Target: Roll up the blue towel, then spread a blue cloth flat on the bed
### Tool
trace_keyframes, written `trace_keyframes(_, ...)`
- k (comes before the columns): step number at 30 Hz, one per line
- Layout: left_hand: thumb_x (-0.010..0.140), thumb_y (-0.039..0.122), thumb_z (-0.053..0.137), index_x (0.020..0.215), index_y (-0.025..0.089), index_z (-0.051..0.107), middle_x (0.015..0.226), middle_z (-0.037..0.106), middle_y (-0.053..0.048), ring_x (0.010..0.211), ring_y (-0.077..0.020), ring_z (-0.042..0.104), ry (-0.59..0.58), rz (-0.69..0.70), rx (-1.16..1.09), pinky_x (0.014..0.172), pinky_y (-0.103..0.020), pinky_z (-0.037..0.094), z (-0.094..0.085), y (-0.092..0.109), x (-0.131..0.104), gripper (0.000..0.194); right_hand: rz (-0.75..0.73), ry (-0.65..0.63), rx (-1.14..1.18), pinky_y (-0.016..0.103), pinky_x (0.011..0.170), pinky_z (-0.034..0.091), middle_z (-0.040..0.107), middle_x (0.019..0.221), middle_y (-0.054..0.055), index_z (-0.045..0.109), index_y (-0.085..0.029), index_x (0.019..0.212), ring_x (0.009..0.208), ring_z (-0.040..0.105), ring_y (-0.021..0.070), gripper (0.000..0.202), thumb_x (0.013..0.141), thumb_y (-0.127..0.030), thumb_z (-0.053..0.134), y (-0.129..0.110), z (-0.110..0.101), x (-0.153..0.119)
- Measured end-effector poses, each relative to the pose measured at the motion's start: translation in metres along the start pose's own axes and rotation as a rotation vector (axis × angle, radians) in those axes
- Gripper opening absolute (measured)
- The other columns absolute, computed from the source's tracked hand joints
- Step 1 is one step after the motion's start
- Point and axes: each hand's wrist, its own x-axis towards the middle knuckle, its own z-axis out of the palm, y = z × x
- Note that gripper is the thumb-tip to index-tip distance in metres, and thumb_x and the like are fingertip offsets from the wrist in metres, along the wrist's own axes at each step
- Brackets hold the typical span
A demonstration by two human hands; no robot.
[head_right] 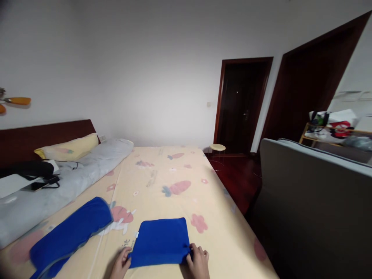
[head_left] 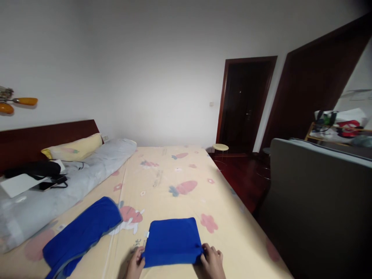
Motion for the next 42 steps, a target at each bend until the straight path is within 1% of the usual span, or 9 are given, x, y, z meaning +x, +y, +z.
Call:
trace_keyframes(4,0.077,0.033,0.050,0.099,0.023,0.070,0.090,0.076,-0.008,0.085,-0.0245,0.072,0.061,0.093,0.212,0.078,-0.036,0.059,0.008,0.002,0.000,0.032,0.101,0.070,-0.018,0.044,0.090,0.039,0.068,0.114,0.009,0.062,-0.027,0.113,0.105,0.061,0.0267,0.033,0.088,-0.037,0.043,0.003,0.012,0.004)
trace_keyframes(6,0.081,0.030,0.047,0.105,0.025,0.070,0.105,0.075,-0.009,0.098,-0.0272,0.070,0.065,0.190,0.372,0.085,-0.040,0.057,0.019,0.015,-0.006,0.034,0.032,0.094,-0.005,0.044,0.092,0.040,0.066,0.121,0.010,0.060,-0.028,0.118,0.110,0.060,0.0270,0.035,0.088,-0.037,0.043,-0.008,0.025,0.002)
trace_keyframes(10,0.082,0.020,0.047,0.121,0.032,0.064,0.122,0.071,-0.003,0.113,-0.0233,0.065,-0.230,0.435,0.488,0.096,-0.037,0.053,0.063,0.056,-0.029,0.045,-0.259,-0.062,0.050,0.040,0.092,0.043,0.066,0.125,0.003,0.060,-0.036,0.119,0.112,0.061,0.0253,0.039,0.082,-0.030,0.052,-0.049,0.060,-0.007)
trace_keyframes(14,0.073,0.012,0.046,0.132,0.031,0.056,0.138,0.060,0.000,0.126,-0.0235,0.056,-0.433,0.461,0.567,0.105,-0.039,0.047,0.086,0.072,-0.038,0.062,-0.257,-0.140,0.015,0.042,0.094,0.044,0.064,0.130,-0.002,0.058,-0.042,0.122,0.115,0.060,0.0262,0.047,0.078,-0.025,0.054,-0.060,0.082,-0.012)
trace_keyframes(20,0.073,0.010,0.042,0.137,0.034,0.049,0.143,0.054,0.001,0.132,-0.0237,0.050,-0.463,0.240,0.682,0.107,-0.043,0.040,0.028,0.033,-0.023,0.069,-0.186,-0.025,-0.124,0.044,0.093,0.042,0.062,0.133,-0.001,0.058,-0.040,0.125,0.116,0.059,0.0269,0.051,0.079,-0.021,0.046,0.019,0.065,-0.011)
trace_keyframes(23,0.073,0.009,0.039,0.137,0.035,0.048,0.145,0.053,0.002,0.134,-0.0224,0.047,-0.478,0.212,0.711,0.109,-0.044,0.036,0.005,0.032,-0.020,0.070,-0.159,-0.049,-0.137,0.045,0.094,0.040,0.060,0.135,-0.001,0.056,-0.039,0.126,0.116,0.057,0.0271,0.049,0.080,-0.024,0.047,0.036,0.048,-0.011)
trace_keyframes(32,0.072,0.003,0.037,0.129,0.027,0.056,0.136,0.061,-0.002,0.130,-0.0180,0.049,-0.426,0.182,0.717,0.111,-0.040,0.031,0.001,0.079,-0.004,0.065,-0.099,-0.010,-0.085,0.042,0.092,0.034,0.068,0.112,0.004,0.064,-0.027,0.108,0.101,0.058,0.0248,0.036,0.077,-0.019,0.048,-0.012,0.017,0.007)
trace_keyframes(37,0.071,0.006,0.043,0.104,0.028,0.064,0.110,0.072,0.001,0.109,-0.0152,0.062,-0.408,0.181,0.432,0.102,-0.030,0.042,-0.012,0.058,0.003,0.045,-0.097,-0.083,-0.007,0.040,0.087,0.035,0.068,0.094,0.003,0.064,-0.025,0.087,0.092,0.056,0.0234,0.022,0.076,-0.018,0.046,-0.010,-0.003,0.007)
trace_keyframes(42,0.074,0.011,0.045,0.098,0.024,0.063,0.092,0.073,0.001,0.088,-0.0135,0.068,-0.312,0.049,0.220,0.083,-0.023,0.052,-0.007,0.025,0.006,0.033,0.009,-0.118,0.058,0.039,0.088,0.039,0.070,0.100,0.006,0.064,-0.026,0.103,0.095,0.060,0.0232,0.030,0.084,-0.027,0.040,0.001,-0.007,0.008)
